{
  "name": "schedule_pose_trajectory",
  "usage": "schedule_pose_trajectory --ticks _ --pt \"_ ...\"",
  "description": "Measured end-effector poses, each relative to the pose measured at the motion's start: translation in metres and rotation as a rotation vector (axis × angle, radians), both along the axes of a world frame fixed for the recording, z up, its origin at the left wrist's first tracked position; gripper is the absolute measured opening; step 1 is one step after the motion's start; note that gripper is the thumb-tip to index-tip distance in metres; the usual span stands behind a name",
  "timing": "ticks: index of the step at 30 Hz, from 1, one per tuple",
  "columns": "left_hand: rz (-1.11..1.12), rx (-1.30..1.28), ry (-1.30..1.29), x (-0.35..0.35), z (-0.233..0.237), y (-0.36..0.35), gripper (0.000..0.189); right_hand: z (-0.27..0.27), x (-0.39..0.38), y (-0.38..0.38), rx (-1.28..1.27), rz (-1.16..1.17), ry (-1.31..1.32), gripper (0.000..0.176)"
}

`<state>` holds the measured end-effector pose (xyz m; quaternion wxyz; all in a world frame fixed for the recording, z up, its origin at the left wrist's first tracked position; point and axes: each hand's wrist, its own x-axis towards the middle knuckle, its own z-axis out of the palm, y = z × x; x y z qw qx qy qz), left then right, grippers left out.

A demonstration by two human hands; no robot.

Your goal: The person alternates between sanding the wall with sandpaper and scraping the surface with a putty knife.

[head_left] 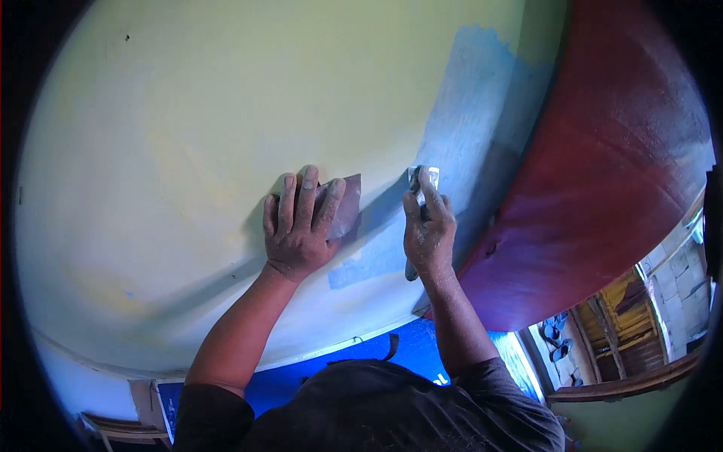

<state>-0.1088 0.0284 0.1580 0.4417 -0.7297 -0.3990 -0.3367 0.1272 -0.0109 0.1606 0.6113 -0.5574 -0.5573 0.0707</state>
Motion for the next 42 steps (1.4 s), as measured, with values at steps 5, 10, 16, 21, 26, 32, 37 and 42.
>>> schedule_pose_trajectory --ticks 5,10,16,21,26,32,37,42 --pt "-0.003 0.02 -0.013 0.003 0.002 0.002 0.061 -0.021 -0.003 -0.001 -0.002 -0.031 -0.094 0.053" --pt "0.002 0.023 -0.003 0.002 0.002 0.001 0.061 0.004 0.006 0.001 0.072 -0.003 -0.083 0.05" --pt "-0.001 0.028 -0.03 0.005 0.001 0.003 0.06 -0.019 0.0 -0.002 0.005 -0.014 -0.116 0.051" --pt "0.002 0.024 -0.025 0.005 0.001 0.002 0.059 -0.004 0.004 0.001 0.044 0.045 -0.044 0.053" --pt "0.016 0.014 -0.059 0.008 0.001 0.001 0.059 -0.02 0.002 0.003 0.039 0.023 -0.08 0.052" --pt "0.022 0.03 -0.019 0.005 0.0 0.0 0.058 0.008 0.011 0.006 0.08 0.041 -0.085 0.052" --pt "0.026 0.033 -0.04 0.007 -0.001 0.0 0.059 -0.016 0.013 0.001 -0.011 0.057 -0.117 0.053" --pt "0.039 0.022 -0.041 0.008 -0.003 0.0 0.061 -0.006 0.019 0.01 0.096 0.075 -0.1 0.053"
